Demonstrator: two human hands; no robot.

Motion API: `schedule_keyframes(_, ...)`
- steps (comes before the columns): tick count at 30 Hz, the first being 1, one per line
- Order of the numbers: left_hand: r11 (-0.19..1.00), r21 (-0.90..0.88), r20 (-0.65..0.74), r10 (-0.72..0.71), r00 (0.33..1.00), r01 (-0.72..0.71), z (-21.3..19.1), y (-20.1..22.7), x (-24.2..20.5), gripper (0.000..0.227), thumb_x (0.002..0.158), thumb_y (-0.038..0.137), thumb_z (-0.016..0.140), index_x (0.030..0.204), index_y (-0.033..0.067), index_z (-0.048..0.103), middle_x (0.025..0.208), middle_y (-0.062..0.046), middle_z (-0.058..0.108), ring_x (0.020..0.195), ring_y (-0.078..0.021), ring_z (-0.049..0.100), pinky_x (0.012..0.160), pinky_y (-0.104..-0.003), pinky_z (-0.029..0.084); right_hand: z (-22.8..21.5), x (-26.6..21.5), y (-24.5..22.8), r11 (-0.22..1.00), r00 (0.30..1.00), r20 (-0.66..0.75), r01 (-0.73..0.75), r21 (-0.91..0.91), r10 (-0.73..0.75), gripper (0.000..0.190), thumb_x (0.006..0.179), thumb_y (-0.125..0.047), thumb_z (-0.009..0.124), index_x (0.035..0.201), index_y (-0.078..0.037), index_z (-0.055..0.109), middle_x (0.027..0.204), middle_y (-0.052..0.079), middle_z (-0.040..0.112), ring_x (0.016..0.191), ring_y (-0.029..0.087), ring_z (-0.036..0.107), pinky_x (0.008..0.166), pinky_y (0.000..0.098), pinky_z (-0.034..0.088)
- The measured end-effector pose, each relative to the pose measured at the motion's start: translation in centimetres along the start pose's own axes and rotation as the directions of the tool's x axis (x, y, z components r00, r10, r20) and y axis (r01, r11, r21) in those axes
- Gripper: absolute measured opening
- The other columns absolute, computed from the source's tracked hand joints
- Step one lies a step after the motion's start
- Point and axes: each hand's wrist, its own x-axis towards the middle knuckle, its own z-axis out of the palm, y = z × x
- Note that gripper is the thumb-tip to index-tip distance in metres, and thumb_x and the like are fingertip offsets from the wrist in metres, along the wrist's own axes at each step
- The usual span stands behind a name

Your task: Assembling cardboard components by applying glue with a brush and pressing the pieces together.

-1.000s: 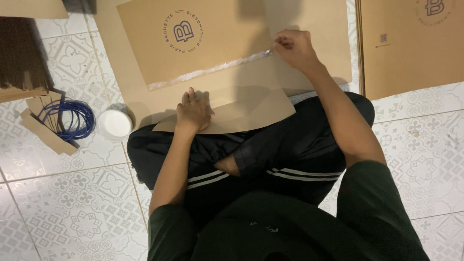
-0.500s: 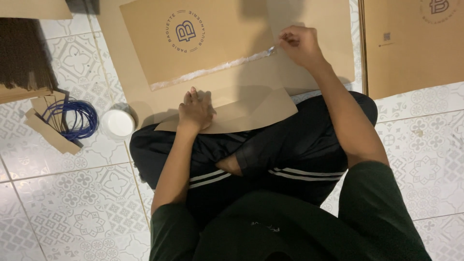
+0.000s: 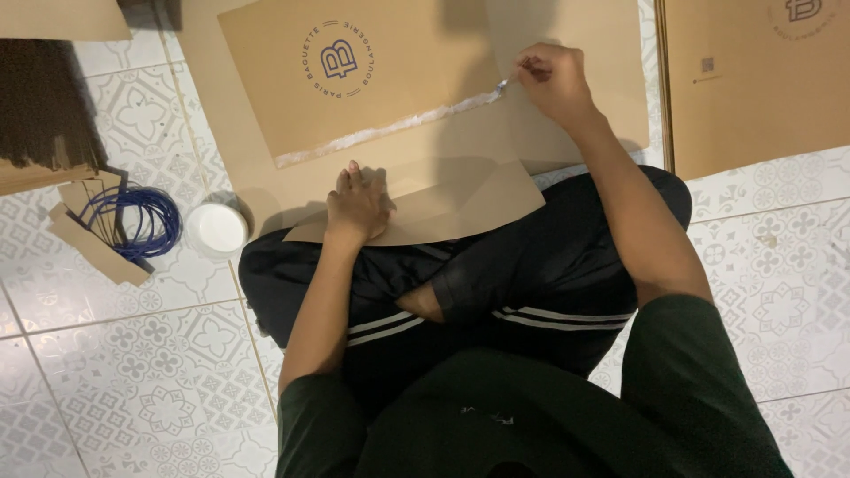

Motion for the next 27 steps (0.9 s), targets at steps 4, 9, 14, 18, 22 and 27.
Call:
schedule_keyframes(4, 1.0, -0.007, 0.039, -0.017, 0.999, 0.017, -0.6, 0.3, 0.0, 0.078, 0.092, 0.049, 0.06, 0.158, 0.0221, 0.027, 0.166, -0.028, 0.014, 0.151, -0.0435, 0.021, 0.1, -0.055, 0.042, 0.2, 0.0, -0.4, 0.996, 0.996, 0.055, -0.07, 0.053, 0.067, 0.012, 0.092, 0.018, 0.074, 0.102, 0.011, 0.074, 0.09, 0.014, 0.073, 0.073, 0.015, 0.063, 0.066, 0.0236, 0.051)
schedule_keyframes(9, 1.0, -0.014, 0.045, -0.014, 0.999, 0.015, -0.6, 0.2, -0.1, 0.078, 0.094, 0.049, 0.059, 0.159, 0.022, 0.027, 0.167, -0.028, 0.012, 0.152, -0.0443, 0.019, 0.101, -0.055, 0.04, -0.3, 0.3, -0.6, 0.993, 0.997, -0.008, 0.072, -0.089, -0.074, 0.014, 0.089, 0.019, 0.077, 0.102, 0.015, 0.073, 0.092, 0.02, 0.072, 0.073, 0.023, 0.068, 0.068, 0.0289, 0.057)
schedule_keyframes(14, 0.999, -0.031, 0.024, -0.012, 1.0, 0.013, -0.5, 0.3, -0.1, 0.076, 0.093, 0.048, 0.059, 0.157, 0.0207, 0.028, 0.166, -0.029, 0.015, 0.151, -0.0459, 0.021, 0.101, -0.056, 0.041, 0.0, 0.1, -0.7, 1.0, 0.998, 0.058, -0.013, -0.007, 0.014, 0.012, 0.09, 0.017, 0.075, 0.102, 0.014, 0.072, 0.091, 0.018, 0.073, 0.072, 0.02, 0.065, 0.067, 0.027, 0.055)
schedule_keyframes(18, 1.0, -0.021, 0.002, -0.014, 1.0, 0.014, 0.0, 0.1, 0.0, 0.076, 0.092, 0.049, 0.061, 0.156, 0.0221, 0.029, 0.166, -0.028, 0.016, 0.15, -0.0454, 0.022, 0.099, -0.055, 0.042, -0.2, 0.2, -0.4, 0.998, 1.0, -0.01, 0.007, -0.06, -0.008, 0.011, 0.088, 0.018, 0.076, 0.098, 0.012, 0.073, 0.088, 0.016, 0.073, 0.07, 0.018, 0.066, 0.064, 0.0257, 0.055)
schedule_keyframes(22, 1.0, 0.002, 0.039, -0.015, 0.999, 0.015, -0.7, 0.4, -0.1, 0.077, 0.094, 0.05, 0.056, 0.159, 0.0214, 0.026, 0.167, -0.028, 0.013, 0.152, -0.0442, 0.019, 0.1, -0.054, 0.041, 0.0, 0.0, -0.7, 1.0, 0.999, 0.044, 0.007, 0.024, -0.008, 0.014, 0.089, 0.018, 0.073, 0.102, 0.015, 0.072, 0.091, 0.017, 0.072, 0.073, 0.018, 0.063, 0.066, 0.0257, 0.053)
schedule_keyframes(27, 0.999, -0.008, 0.014, 0.031, 0.999, -0.031, -0.8, 0.3, -0.6, 0.073, 0.095, 0.045, 0.058, 0.156, 0.017, 0.029, 0.164, -0.034, 0.016, 0.15, -0.0506, 0.021, 0.101, -0.057, 0.042, -0.4, 0.0, 0.1, 0.995, 0.993, -0.096, -0.07, -0.07, 0.063, 0.014, 0.089, 0.018, 0.075, 0.098, 0.009, 0.074, 0.076, 0.008, 0.065, 0.059, 0.011, 0.048, 0.054, 0.0229, 0.04)
